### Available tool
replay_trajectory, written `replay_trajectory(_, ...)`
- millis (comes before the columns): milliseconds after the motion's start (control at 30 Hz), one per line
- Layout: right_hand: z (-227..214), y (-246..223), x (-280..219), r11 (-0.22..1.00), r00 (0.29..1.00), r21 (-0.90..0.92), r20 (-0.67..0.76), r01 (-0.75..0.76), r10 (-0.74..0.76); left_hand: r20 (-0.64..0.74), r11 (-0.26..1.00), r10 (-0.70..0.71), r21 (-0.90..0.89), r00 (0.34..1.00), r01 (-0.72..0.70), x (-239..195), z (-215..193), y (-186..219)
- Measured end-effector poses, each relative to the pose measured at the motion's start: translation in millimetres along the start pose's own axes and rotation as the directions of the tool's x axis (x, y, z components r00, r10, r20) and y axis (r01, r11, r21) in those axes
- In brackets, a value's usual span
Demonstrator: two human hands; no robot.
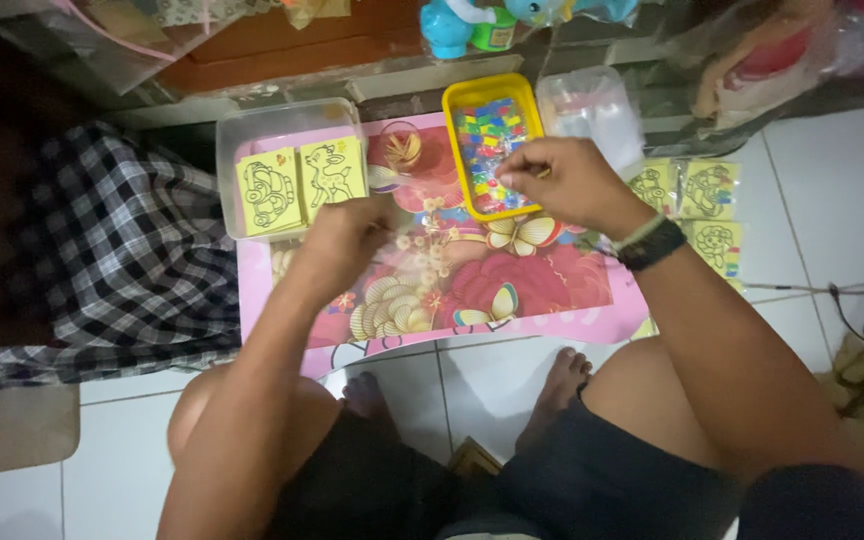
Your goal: The person sits on the floor and packs small yellow cards featuring cartoon characters into clear plastic bags. They pick up each card, place it inside a bag, and then set the packaged item aside on the floor.
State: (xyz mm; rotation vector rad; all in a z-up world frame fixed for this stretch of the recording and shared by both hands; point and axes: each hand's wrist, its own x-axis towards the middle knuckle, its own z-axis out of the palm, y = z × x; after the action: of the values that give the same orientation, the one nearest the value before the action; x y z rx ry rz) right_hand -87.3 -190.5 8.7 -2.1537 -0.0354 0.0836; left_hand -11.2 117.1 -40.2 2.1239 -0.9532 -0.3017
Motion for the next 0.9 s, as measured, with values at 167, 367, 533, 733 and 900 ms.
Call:
replay_trajectory(167, 9, 98, 44, 0.889, 0.988, -0.44, -0.028, 0.124, -0.152, -0.074, 0.985, -0.163, 0.041, 0.984, 0.167, -28, -30, -6)
replay_trajectory(367, 47, 102, 68, 0.763, 0.998, -0.646, 0.047, 0.009, 0.028, -0.104, 0.969, -0.241, 0.031, 0.965, 0.245, -46, -46, 5)
replay_trajectory(533, 52, 95, 70, 0.694, 0.997, -0.719, 0.072, 0.039, 0.018, -0.105, 0.972, -0.236, -0.004, 0.966, 0.237, -44, -47, 8)
replay_trajectory(733, 49, 126, 78, 0.691, 0.999, -0.721, 0.048, 0.045, -0.015, -0.099, 0.979, -0.189, 0.063, 0.977, 0.195, -33, -48, 6)
replay_trajectory(900, 52, 101, 80, 0.668, 0.982, -0.737, -0.031, 0.102, -0.185, -0.177, 0.977, -0.151, 0.125, 0.972, 0.175, -33, -70, -6)
